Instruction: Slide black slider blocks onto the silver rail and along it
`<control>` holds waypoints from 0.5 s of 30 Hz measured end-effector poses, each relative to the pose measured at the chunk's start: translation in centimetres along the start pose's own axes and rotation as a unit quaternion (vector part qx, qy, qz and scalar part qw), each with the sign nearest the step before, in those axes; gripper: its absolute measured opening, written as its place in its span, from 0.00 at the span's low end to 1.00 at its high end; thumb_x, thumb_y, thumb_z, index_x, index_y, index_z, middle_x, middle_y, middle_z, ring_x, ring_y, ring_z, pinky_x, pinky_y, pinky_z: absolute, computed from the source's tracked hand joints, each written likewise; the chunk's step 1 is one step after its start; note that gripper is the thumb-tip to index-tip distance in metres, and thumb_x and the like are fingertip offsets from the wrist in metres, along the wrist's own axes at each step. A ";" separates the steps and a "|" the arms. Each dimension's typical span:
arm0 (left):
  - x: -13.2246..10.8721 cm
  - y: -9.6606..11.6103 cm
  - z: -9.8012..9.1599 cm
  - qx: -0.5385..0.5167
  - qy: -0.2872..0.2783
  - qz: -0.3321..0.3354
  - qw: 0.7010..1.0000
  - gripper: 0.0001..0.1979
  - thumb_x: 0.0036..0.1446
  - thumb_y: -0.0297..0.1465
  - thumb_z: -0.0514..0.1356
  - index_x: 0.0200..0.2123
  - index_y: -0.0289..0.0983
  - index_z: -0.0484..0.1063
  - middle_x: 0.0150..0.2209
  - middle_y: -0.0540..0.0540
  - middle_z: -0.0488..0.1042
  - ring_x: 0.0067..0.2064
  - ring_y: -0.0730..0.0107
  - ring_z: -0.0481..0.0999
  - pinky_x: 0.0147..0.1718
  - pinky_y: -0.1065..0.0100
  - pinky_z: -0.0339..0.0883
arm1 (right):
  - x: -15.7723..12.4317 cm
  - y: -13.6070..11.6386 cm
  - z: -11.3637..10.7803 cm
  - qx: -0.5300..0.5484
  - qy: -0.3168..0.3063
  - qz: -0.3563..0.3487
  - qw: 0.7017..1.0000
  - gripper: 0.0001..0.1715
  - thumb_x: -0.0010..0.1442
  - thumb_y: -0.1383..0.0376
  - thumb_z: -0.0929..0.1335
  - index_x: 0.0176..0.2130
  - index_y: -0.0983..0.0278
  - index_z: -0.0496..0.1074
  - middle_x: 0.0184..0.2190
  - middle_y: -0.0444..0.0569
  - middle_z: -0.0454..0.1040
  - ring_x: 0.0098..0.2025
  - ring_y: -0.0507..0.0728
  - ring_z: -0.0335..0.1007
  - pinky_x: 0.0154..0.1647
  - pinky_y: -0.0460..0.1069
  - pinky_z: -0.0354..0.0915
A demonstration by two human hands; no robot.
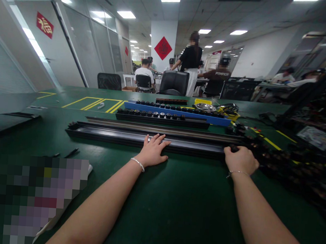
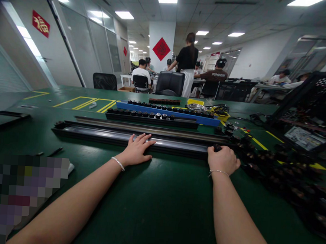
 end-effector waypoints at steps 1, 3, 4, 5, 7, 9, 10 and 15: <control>0.0 0.0 0.0 -0.001 -0.002 0.000 1.000 0.33 0.51 0.47 0.57 0.60 0.52 0.55 0.66 0.46 0.51 0.65 0.50 0.46 0.59 0.38 0.35 | 0.0 0.1 0.0 0.001 0.001 0.001 1.000 0.23 0.52 0.55 0.63 0.41 0.68 0.73 0.38 0.58 0.72 0.43 0.64 0.67 0.47 0.60 0.57; 0.0 0.0 -0.1 -0.002 -0.007 -0.002 1.000 0.33 0.51 0.47 0.57 0.61 0.52 0.54 0.66 0.47 0.50 0.65 0.50 0.46 0.59 0.38 0.35 | 0.1 0.2 -0.1 0.005 0.004 0.001 1.000 0.23 0.52 0.55 0.63 0.41 0.68 0.73 0.37 0.58 0.72 0.42 0.65 0.66 0.46 0.60 0.58; 0.0 0.0 -0.1 -0.001 -0.011 -0.004 1.000 0.34 0.51 0.47 0.57 0.61 0.52 0.54 0.66 0.47 0.50 0.66 0.50 0.46 0.59 0.38 0.34 | 0.2 0.3 -0.1 0.006 0.005 0.001 1.000 0.22 0.52 0.55 0.63 0.40 0.68 0.73 0.37 0.58 0.72 0.42 0.65 0.66 0.46 0.60 0.58; 0.0 0.0 0.0 -0.001 -0.014 -0.007 1.000 0.34 0.51 0.47 0.57 0.61 0.52 0.54 0.66 0.47 0.50 0.66 0.49 0.45 0.59 0.38 0.34 | 0.2 0.3 -0.1 0.007 0.005 0.001 1.000 0.22 0.52 0.55 0.63 0.40 0.67 0.73 0.37 0.58 0.71 0.42 0.65 0.66 0.45 0.60 0.59; 0.0 0.0 0.0 -0.003 -0.016 -0.008 1.000 0.34 0.50 0.47 0.57 0.61 0.52 0.54 0.66 0.47 0.49 0.66 0.49 0.45 0.59 0.38 0.34 | 0.3 0.5 -0.3 0.008 0.001 0.005 1.000 0.23 0.52 0.55 0.62 0.40 0.67 0.73 0.37 0.59 0.71 0.41 0.66 0.66 0.43 0.60 0.60; 0.0 0.0 -0.1 -0.005 -0.013 -0.006 1.000 0.34 0.50 0.47 0.57 0.61 0.52 0.54 0.66 0.47 0.50 0.66 0.50 0.46 0.59 0.38 0.34 | 0.4 0.8 -0.4 0.010 -0.003 0.012 1.000 0.24 0.52 0.54 0.62 0.41 0.67 0.73 0.38 0.60 0.71 0.42 0.66 0.66 0.41 0.59 0.61; 0.0 0.1 -0.1 -0.005 -0.011 -0.005 1.000 0.34 0.51 0.47 0.57 0.61 0.52 0.54 0.66 0.47 0.50 0.66 0.50 0.46 0.59 0.38 0.34 | 0.4 0.9 -0.5 0.013 -0.005 0.016 1.000 0.25 0.51 0.54 0.62 0.41 0.67 0.73 0.38 0.60 0.71 0.42 0.67 0.66 0.40 0.59 0.61; 0.0 0.1 -0.2 -0.003 -0.015 -0.007 1.000 0.33 0.51 0.47 0.57 0.61 0.52 0.54 0.66 0.47 0.49 0.66 0.50 0.45 0.59 0.39 0.34 | 0.7 1.4 -0.9 0.037 -0.002 0.032 0.999 0.25 0.51 0.54 0.62 0.41 0.67 0.73 0.39 0.61 0.70 0.42 0.67 0.64 0.37 0.58 0.63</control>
Point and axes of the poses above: each hand's wrist, its own x-axis towards the middle knuckle, its own z-axis out of the palm, y = z × x, the point moved 6 cm from there along x, towards the middle knuckle
